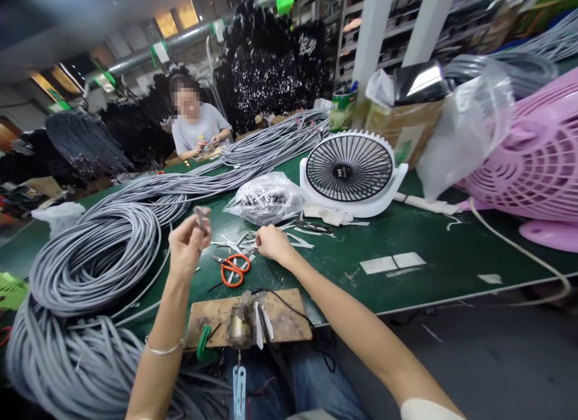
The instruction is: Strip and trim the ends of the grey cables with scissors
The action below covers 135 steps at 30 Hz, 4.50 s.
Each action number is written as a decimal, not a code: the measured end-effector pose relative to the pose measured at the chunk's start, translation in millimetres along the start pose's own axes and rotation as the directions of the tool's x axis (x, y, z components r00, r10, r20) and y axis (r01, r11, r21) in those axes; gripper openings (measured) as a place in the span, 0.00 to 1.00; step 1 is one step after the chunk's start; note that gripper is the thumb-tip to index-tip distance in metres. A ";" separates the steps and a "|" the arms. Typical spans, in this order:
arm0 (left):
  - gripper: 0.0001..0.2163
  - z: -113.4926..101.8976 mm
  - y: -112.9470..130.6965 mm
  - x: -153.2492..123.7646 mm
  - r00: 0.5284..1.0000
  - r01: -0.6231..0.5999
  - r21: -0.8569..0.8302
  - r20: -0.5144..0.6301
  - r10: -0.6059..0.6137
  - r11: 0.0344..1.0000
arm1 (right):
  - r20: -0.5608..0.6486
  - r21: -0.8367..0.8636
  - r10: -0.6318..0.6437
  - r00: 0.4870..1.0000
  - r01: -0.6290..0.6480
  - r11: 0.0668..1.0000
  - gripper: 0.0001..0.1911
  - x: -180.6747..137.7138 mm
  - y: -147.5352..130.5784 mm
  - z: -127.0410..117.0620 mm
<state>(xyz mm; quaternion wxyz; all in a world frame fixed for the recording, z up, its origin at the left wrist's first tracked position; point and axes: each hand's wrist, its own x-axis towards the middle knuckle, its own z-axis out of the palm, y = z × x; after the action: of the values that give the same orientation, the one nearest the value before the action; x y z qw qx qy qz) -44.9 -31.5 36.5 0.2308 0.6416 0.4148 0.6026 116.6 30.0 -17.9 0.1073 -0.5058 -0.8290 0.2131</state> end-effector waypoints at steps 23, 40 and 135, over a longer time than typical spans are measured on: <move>0.13 17.2 -37.2 -23.7 0.957 0.288 0.374 -0.085 -0.276 0.882 | -0.437 0.812 0.075 0.896 0.357 0.462 0.21 4.0 7.7 -10.9; 0.11 37.9 -37.9 -35.7 0.992 0.122 0.352 -0.002 -0.130 0.928 | -0.410 0.884 0.173 0.895 0.344 0.317 0.22 -2.9 -9.5 2.1; 0.06 21.1 -54.5 -15.6 0.943 0.319 0.460 -0.244 -0.228 0.828 | -0.759 -0.112 -0.530 0.377 0.727 0.677 0.15 -36.1 -44.3 30.0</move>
<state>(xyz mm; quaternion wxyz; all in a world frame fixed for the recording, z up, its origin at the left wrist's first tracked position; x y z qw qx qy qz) -37.3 -9.9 -19.5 0.1052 0.5561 0.6615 0.4920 86.5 -26.8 -22.7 0.5675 -0.1713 -0.8049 0.0291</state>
